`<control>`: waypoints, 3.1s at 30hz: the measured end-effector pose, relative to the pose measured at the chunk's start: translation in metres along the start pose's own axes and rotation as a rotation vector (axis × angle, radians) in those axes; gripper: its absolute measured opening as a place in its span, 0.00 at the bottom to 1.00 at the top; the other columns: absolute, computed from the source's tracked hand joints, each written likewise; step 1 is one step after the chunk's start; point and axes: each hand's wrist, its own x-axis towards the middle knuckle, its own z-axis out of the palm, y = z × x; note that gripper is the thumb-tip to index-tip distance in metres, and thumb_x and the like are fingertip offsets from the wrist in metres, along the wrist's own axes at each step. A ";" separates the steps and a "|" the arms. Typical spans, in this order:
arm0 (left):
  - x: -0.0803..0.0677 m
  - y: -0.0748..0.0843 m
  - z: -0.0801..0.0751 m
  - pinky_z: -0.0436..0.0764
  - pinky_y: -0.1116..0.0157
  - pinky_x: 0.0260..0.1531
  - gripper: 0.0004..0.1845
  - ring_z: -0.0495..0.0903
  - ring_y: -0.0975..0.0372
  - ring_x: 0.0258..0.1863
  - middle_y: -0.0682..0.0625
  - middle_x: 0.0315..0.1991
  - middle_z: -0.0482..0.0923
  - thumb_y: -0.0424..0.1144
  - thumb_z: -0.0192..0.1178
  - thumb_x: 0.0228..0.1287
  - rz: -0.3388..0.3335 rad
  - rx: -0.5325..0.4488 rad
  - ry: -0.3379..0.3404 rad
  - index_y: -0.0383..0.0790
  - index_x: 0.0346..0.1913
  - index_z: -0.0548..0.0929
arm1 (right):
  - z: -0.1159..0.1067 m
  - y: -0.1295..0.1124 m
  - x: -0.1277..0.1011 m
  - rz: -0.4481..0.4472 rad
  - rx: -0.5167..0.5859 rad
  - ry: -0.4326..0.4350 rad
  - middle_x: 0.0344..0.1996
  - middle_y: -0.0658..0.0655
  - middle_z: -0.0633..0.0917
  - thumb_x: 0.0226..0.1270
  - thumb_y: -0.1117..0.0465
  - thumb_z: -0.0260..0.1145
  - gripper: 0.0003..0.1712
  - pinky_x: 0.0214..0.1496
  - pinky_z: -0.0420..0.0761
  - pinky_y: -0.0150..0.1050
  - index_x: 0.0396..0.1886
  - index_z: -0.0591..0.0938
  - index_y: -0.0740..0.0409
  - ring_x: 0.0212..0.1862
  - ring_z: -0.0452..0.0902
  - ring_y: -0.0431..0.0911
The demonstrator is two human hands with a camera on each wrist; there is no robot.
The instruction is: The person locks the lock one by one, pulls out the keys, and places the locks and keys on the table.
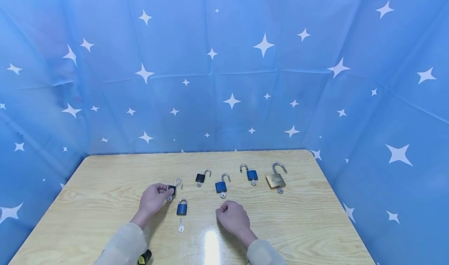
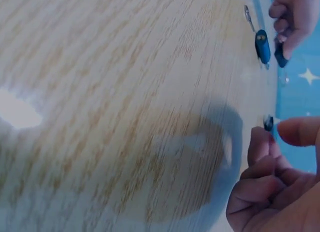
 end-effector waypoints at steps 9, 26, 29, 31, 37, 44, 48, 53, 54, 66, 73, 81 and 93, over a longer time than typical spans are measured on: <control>-0.017 0.013 0.001 0.73 0.66 0.26 0.17 0.74 0.61 0.27 0.47 0.34 0.79 0.45 0.64 0.63 0.078 -0.153 -0.052 0.34 0.47 0.81 | -0.004 0.001 0.001 -0.103 0.063 -0.074 0.23 0.49 0.80 0.62 0.60 0.65 0.05 0.28 0.73 0.34 0.32 0.81 0.58 0.22 0.73 0.40; -0.055 0.035 0.027 0.73 0.69 0.29 0.18 0.74 0.62 0.29 0.49 0.31 0.78 0.44 0.66 0.61 0.207 -0.291 -0.276 0.32 0.43 0.80 | -0.022 -0.005 0.017 -0.204 0.101 -0.052 0.33 0.50 0.83 0.64 0.64 0.66 0.07 0.31 0.72 0.31 0.41 0.83 0.59 0.29 0.71 0.41; -0.058 0.037 0.031 0.73 0.68 0.30 0.19 0.74 0.62 0.29 0.48 0.30 0.79 0.44 0.67 0.60 0.212 -0.306 -0.296 0.31 0.44 0.80 | -0.024 -0.008 0.020 -0.216 0.114 -0.045 0.33 0.50 0.83 0.65 0.64 0.66 0.06 0.32 0.72 0.30 0.41 0.83 0.58 0.30 0.71 0.40; -0.059 0.037 0.033 0.74 0.66 0.32 0.19 0.75 0.62 0.31 0.48 0.31 0.80 0.45 0.67 0.60 0.220 -0.307 -0.303 0.31 0.44 0.80 | -0.025 -0.009 0.022 -0.225 0.137 -0.039 0.33 0.50 0.84 0.65 0.65 0.66 0.06 0.33 0.72 0.31 0.41 0.84 0.58 0.31 0.71 0.40; -0.063 0.039 0.039 0.74 0.65 0.35 0.17 0.76 0.62 0.32 0.47 0.32 0.81 0.43 0.67 0.60 0.232 -0.343 -0.337 0.31 0.43 0.80 | -0.028 -0.010 0.029 -0.230 0.225 -0.045 0.34 0.53 0.85 0.65 0.64 0.66 0.07 0.34 0.73 0.31 0.42 0.85 0.57 0.33 0.73 0.41; -0.064 0.038 0.042 0.74 0.66 0.34 0.17 0.76 0.63 0.30 0.48 0.31 0.81 0.42 0.67 0.60 0.224 -0.393 -0.377 0.30 0.43 0.80 | -0.032 -0.011 0.032 -0.232 0.244 -0.097 0.41 0.55 0.86 0.65 0.63 0.66 0.10 0.39 0.77 0.31 0.46 0.84 0.55 0.39 0.76 0.42; -0.064 0.037 0.043 0.74 0.65 0.35 0.18 0.77 0.63 0.30 0.49 0.30 0.81 0.42 0.67 0.60 0.222 -0.415 -0.400 0.30 0.44 0.80 | -0.033 -0.009 0.033 -0.292 0.248 -0.136 0.48 0.56 0.86 0.67 0.62 0.65 0.12 0.42 0.78 0.33 0.49 0.84 0.55 0.43 0.78 0.41; -0.062 0.035 0.045 0.74 0.64 0.36 0.17 0.78 0.63 0.31 0.50 0.30 0.83 0.42 0.66 0.61 0.228 -0.432 -0.427 0.30 0.44 0.80 | -0.034 -0.005 0.035 -0.322 0.273 -0.171 0.51 0.54 0.85 0.69 0.60 0.63 0.13 0.44 0.78 0.33 0.51 0.85 0.53 0.47 0.80 0.40; -0.062 0.035 0.045 0.74 0.64 0.37 0.17 0.78 0.63 0.31 0.51 0.30 0.83 0.42 0.66 0.61 0.228 -0.434 -0.433 0.30 0.44 0.80 | -0.034 -0.004 0.036 -0.323 0.278 -0.176 0.52 0.55 0.85 0.69 0.59 0.63 0.13 0.44 0.78 0.33 0.51 0.84 0.53 0.47 0.80 0.40; -0.064 0.036 0.047 0.73 0.64 0.38 0.17 0.76 0.61 0.34 0.48 0.32 0.81 0.44 0.68 0.58 0.251 -0.363 -0.402 0.33 0.43 0.80 | -0.024 -0.006 0.035 -0.353 0.327 -0.189 0.45 0.57 0.86 0.68 0.56 0.65 0.14 0.44 0.79 0.33 0.48 0.82 0.57 0.42 0.79 0.40; -0.068 0.039 0.049 0.75 0.67 0.34 0.17 0.76 0.62 0.33 0.48 0.33 0.80 0.43 0.68 0.58 0.271 -0.329 -0.357 0.34 0.42 0.81 | -0.013 -0.013 0.035 -0.359 0.306 -0.066 0.33 0.55 0.85 0.65 0.55 0.68 0.09 0.34 0.75 0.29 0.40 0.84 0.55 0.30 0.74 0.38; -0.069 0.039 0.053 0.75 0.70 0.31 0.17 0.76 0.62 0.30 0.47 0.32 0.80 0.42 0.69 0.58 0.277 -0.328 -0.339 0.33 0.42 0.80 | -0.008 -0.019 0.035 -0.292 0.256 -0.001 0.25 0.51 0.80 0.62 0.56 0.71 0.03 0.29 0.68 0.29 0.34 0.85 0.48 0.26 0.66 0.39; -0.073 0.038 0.057 0.73 0.68 0.34 0.12 0.76 0.64 0.35 0.48 0.35 0.85 0.44 0.66 0.61 0.314 -0.306 -0.358 0.37 0.37 0.86 | -0.007 -0.023 0.033 -0.263 0.177 0.017 0.24 0.47 0.83 0.63 0.55 0.70 0.03 0.27 0.68 0.31 0.31 0.86 0.47 0.24 0.67 0.39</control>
